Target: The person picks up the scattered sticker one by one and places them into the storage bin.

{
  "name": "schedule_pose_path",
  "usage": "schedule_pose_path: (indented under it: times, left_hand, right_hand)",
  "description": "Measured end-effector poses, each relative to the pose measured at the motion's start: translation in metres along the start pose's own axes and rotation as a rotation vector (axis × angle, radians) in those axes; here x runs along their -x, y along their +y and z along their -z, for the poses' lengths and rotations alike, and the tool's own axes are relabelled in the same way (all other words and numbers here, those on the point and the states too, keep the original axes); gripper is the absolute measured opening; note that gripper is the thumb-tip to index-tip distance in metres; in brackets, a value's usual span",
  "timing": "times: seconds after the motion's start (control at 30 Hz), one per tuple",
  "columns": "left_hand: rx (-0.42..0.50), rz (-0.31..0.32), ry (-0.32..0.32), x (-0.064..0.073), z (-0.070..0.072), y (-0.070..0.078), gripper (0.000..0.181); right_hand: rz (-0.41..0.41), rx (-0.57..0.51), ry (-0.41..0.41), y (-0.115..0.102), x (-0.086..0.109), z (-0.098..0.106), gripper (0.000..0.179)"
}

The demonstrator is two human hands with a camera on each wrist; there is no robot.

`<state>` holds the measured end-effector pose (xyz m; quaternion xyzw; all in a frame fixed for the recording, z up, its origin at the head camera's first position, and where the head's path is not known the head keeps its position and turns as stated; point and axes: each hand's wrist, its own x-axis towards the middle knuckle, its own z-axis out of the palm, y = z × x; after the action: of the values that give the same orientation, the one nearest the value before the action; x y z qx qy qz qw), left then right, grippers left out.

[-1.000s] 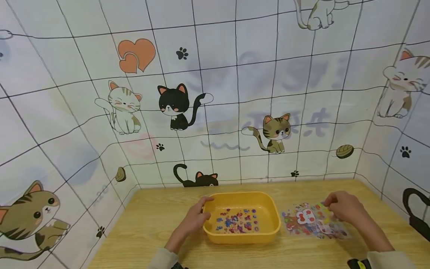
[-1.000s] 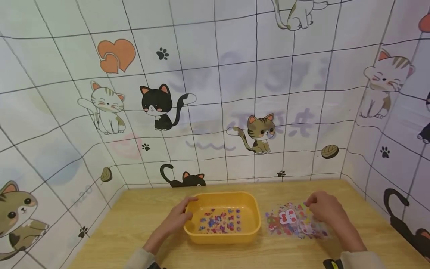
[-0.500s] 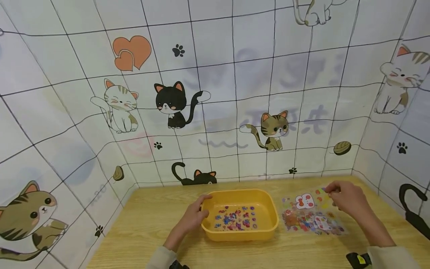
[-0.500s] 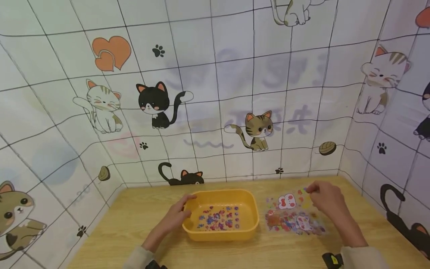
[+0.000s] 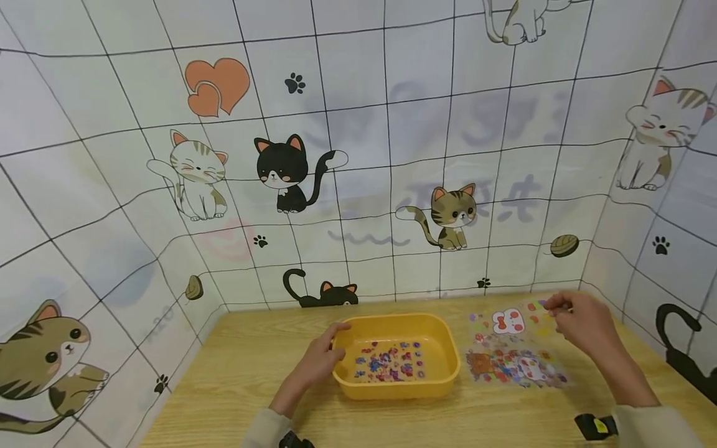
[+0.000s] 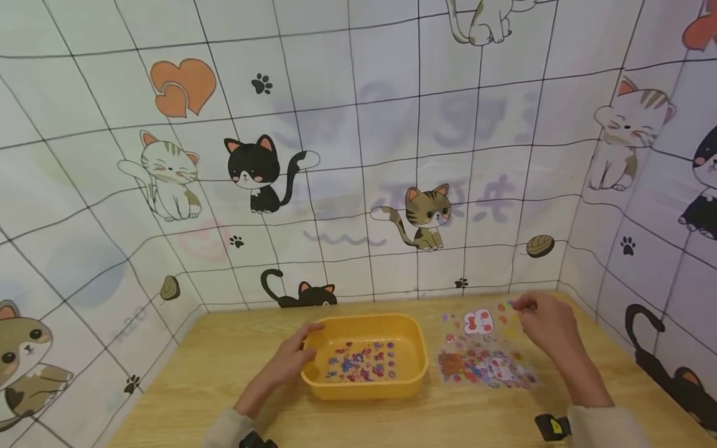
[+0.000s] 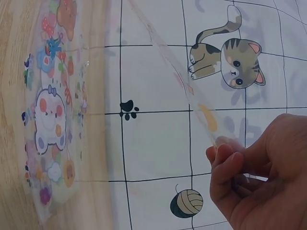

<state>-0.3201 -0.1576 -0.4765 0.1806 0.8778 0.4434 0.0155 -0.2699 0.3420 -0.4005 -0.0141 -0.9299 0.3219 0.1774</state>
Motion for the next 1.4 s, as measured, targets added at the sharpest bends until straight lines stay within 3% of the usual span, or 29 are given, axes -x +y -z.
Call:
schedule_pose_path:
  times: [1.1,1.4]
  left_hand:
    - [-0.014,0.008,0.006,-0.002,0.001,0.002,0.055]
    - [-0.004,0.026,0.005,-0.002,0.002,0.003,0.055]
  right_hand:
    - [0.046,0.039,0.092,-0.027,-0.001,0.01,0.023]
    - [0.049,0.006,0.054,-0.05,-0.006,0.008,0.024]
